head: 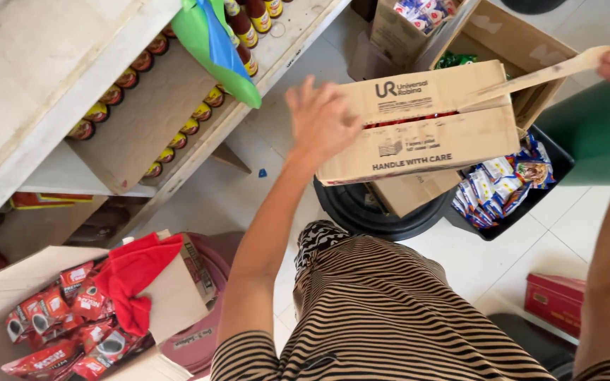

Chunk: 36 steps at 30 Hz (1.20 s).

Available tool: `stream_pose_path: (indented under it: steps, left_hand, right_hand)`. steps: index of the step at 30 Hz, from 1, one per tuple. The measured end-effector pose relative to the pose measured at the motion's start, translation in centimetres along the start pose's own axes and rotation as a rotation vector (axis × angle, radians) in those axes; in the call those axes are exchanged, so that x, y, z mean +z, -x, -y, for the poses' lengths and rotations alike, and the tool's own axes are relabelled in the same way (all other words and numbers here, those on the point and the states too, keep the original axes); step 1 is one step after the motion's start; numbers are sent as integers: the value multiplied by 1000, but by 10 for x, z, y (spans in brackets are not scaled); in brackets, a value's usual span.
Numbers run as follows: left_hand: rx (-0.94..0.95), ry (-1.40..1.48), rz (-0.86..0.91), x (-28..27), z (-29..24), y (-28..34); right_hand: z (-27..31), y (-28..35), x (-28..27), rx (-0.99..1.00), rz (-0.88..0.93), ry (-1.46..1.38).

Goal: Opening a cardboard box of coffee sachets and placing them on a grocery store shelf.

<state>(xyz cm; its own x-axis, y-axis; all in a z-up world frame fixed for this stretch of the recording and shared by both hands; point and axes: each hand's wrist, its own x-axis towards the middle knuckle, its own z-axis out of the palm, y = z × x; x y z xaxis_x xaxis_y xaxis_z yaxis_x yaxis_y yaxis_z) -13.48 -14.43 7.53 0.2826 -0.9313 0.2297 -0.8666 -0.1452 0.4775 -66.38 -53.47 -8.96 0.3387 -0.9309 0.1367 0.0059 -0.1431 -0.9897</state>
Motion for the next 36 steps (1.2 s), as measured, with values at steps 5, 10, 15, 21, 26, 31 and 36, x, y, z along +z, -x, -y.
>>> stream_pose_path:
  steps: [5, 10, 15, 21, 26, 31, 36]
  left_hand:
    - [229, 25, 97, 70, -65, -49]
    - [245, 110, 289, 89, -86, -74]
    - [396, 118, 224, 98, -65, -72]
    - [535, 61, 37, 87, -67, -55]
    - [524, 99, 73, 85, -69, -54]
    - [506, 105, 84, 85, -71, -55]
    - [496, 92, 103, 82, -70, -54]
  right_hand:
    - [122, 34, 148, -5, -35, 487]
    - [236, 88, 235, -582, 319, 1087]
    - [212, 83, 263, -617, 493, 1077]
    - [195, 51, 247, -632, 715, 975]
    - [177, 37, 197, -465, 676, 730]
    - [163, 43, 151, -41, 376, 692]
    - [101, 28, 79, 53, 216, 679]
